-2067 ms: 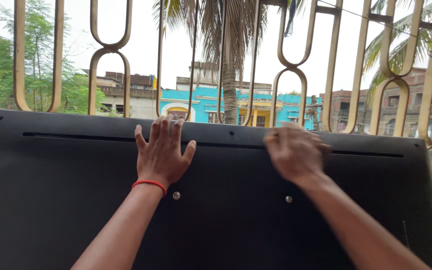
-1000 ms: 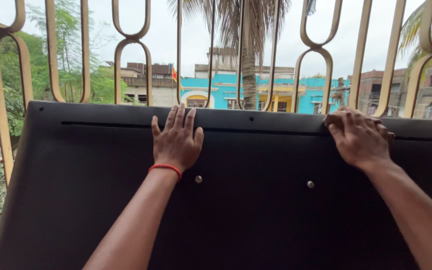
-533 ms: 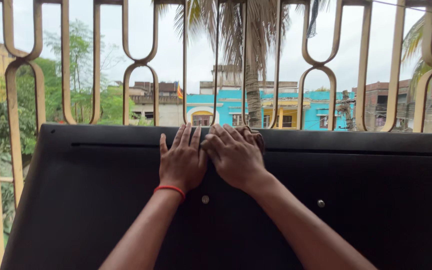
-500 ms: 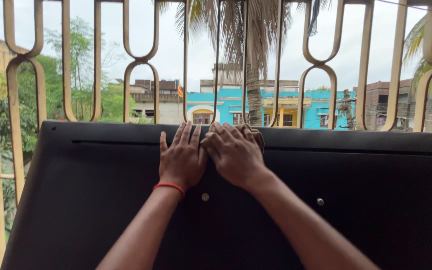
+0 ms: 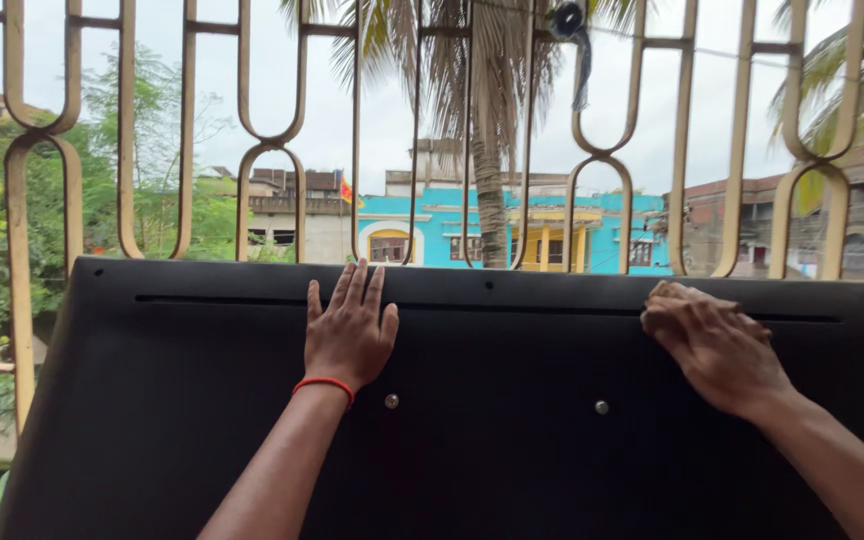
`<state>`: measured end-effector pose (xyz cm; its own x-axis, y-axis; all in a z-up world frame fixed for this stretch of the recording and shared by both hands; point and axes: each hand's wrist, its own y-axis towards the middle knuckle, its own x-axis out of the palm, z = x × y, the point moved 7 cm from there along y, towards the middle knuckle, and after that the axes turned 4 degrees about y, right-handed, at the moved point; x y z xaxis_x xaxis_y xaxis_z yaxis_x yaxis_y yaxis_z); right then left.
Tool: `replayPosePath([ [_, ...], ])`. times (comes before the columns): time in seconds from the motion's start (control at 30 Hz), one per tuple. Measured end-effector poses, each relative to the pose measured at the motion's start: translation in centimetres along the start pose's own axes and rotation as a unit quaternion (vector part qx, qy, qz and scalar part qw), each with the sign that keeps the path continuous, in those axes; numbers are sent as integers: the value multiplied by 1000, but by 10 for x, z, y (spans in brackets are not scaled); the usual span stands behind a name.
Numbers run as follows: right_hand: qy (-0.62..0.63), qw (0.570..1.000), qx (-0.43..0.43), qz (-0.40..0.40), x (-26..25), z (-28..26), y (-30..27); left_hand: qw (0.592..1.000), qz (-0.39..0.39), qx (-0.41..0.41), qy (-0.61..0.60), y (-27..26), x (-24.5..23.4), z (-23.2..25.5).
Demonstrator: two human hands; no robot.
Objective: The person wipes the back of a television with a cloth, occasionally spraying the cloth with a spray bottle. The person systematically cleans the entire back surface of the TV.
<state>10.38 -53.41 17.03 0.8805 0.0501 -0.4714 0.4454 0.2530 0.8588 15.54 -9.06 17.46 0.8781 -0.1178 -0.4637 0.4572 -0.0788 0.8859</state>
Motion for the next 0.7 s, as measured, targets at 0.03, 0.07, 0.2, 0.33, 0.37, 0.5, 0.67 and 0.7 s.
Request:
replayPosePath([
  [0.03,0,1000,13,-12,7,7,0,1000,1,0,6,2,0,0],
  [0.07,0,999,26,-26,14,9,2,1000,-1,-1,12,1,1,0],
  [0.2,87,995,-19,-45,19,-21,13,1000,1,-8,23,0,4,1],
  [0.33,161,980,-117,12,7,-107,38,1000,-3,-4,18,2,8,1],
  [0.37,173,978,-114,1,7,-128,45,1000,-2,-5,17,2,8,1],
  [0.5,185,978,-99,-7,6,-212,70,1000,10,-5,13,1,6,1],
  [0.67,211,971,-109,18,8,-289,95,999,42,5,3,-3,2,2],
  [0.7,214,971,-104,13,10,-296,99,999,54,11,-1,-3,0,2],
])
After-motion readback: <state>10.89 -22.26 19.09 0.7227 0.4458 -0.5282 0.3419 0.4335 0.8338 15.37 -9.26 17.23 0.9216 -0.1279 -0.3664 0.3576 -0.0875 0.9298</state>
